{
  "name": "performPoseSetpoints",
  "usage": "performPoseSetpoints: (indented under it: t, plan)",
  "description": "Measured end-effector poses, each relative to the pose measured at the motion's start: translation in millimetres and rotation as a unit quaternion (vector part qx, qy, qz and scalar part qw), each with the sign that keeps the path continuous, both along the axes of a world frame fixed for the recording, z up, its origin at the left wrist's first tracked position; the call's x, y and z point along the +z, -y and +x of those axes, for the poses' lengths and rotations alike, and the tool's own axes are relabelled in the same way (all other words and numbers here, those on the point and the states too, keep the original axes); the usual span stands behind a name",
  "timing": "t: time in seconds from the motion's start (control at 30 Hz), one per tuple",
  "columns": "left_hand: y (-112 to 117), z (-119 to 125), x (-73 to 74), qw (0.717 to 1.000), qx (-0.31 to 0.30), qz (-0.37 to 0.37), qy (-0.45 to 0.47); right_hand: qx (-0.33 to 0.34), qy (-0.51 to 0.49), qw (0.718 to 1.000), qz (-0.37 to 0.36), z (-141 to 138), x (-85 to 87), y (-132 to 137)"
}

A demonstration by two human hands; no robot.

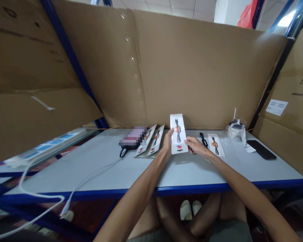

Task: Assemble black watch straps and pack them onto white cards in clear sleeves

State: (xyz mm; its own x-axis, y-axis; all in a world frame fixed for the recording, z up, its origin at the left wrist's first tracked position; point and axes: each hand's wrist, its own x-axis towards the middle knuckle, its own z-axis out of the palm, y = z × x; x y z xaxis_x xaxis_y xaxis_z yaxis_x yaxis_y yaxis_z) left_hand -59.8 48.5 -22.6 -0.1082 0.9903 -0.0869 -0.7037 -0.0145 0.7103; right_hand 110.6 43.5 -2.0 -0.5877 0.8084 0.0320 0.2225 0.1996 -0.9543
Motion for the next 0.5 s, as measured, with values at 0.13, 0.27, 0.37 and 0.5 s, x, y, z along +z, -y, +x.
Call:
performPoseSetpoints:
  t: [0.13,0.27,0.37,0.5]
  plan:
    - [12.1,6.4,16.8,0.996,-0.035,0.026,0.076,0.038,-0.040,0.998,-0.020,1.1,2.3,5.9]
    - [17.4,2.7,24.6,0.993,-0.023,0.028,0.114,0.028,-0.052,0.998,0.018,-2.6,-0.3,14.4]
    - [18.7,-6.3,24.6,0.992,0.008,0.039,0.121,0.006,-0.057,0.989,0.139,-4.2,-1.5,22.1]
    - [17.6,-16.5,24.0,0.986,0.066,0.063,0.137,0.020,-0.052,0.971,0.233,-3.8,-0.6,27.8]
